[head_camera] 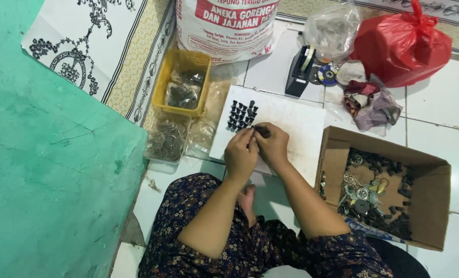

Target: Picking small black metal components from a cardboard box and arranging them onto a white template board on the floor.

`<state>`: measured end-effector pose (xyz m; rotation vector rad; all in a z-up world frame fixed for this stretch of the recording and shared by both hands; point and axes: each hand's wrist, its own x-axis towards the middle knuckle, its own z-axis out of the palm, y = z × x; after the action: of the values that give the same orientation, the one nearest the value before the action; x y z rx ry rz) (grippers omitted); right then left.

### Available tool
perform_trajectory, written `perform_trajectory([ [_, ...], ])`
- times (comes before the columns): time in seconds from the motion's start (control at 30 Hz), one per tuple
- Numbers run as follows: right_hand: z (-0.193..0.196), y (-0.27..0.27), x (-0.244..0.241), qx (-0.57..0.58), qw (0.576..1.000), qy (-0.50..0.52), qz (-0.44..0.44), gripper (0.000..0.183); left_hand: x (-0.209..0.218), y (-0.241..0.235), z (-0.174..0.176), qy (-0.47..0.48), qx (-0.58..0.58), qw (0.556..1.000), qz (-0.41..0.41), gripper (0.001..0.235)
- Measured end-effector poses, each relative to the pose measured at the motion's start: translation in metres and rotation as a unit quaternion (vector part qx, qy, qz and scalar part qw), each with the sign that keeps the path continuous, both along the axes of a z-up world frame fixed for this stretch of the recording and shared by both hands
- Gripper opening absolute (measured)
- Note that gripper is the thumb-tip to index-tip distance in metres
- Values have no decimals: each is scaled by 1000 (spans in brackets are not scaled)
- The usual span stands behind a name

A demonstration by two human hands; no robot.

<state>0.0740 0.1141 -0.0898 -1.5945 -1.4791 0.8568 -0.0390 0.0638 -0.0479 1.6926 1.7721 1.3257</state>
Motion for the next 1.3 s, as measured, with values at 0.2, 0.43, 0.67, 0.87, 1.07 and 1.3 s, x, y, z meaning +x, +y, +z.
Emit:
perform_trajectory([
  [0.2,-7,8,-2,99,990,-92,34,16,4,5,-21,32,-48,998,11,27],
  [0.43,-16,11,-1,133,984,-113,44,15,6,4,-22,54,-40,998,19,26],
  [0.67,-13,10,2,124,986,-100,43,17,6,3,-15,59,-12,998,15,25],
  [0.87,-1,-4,13,90,991,-96,29,19,8,0,-8,60,25,998,-3,22],
  [1.07,9,-27,72,84,990,-114,12,19,34,-16,-3,49,66,992,-92,19],
  [1.3,5,-66,223,46,989,-125,-57,25,89,-41,-12,70,57,968,-236,20],
])
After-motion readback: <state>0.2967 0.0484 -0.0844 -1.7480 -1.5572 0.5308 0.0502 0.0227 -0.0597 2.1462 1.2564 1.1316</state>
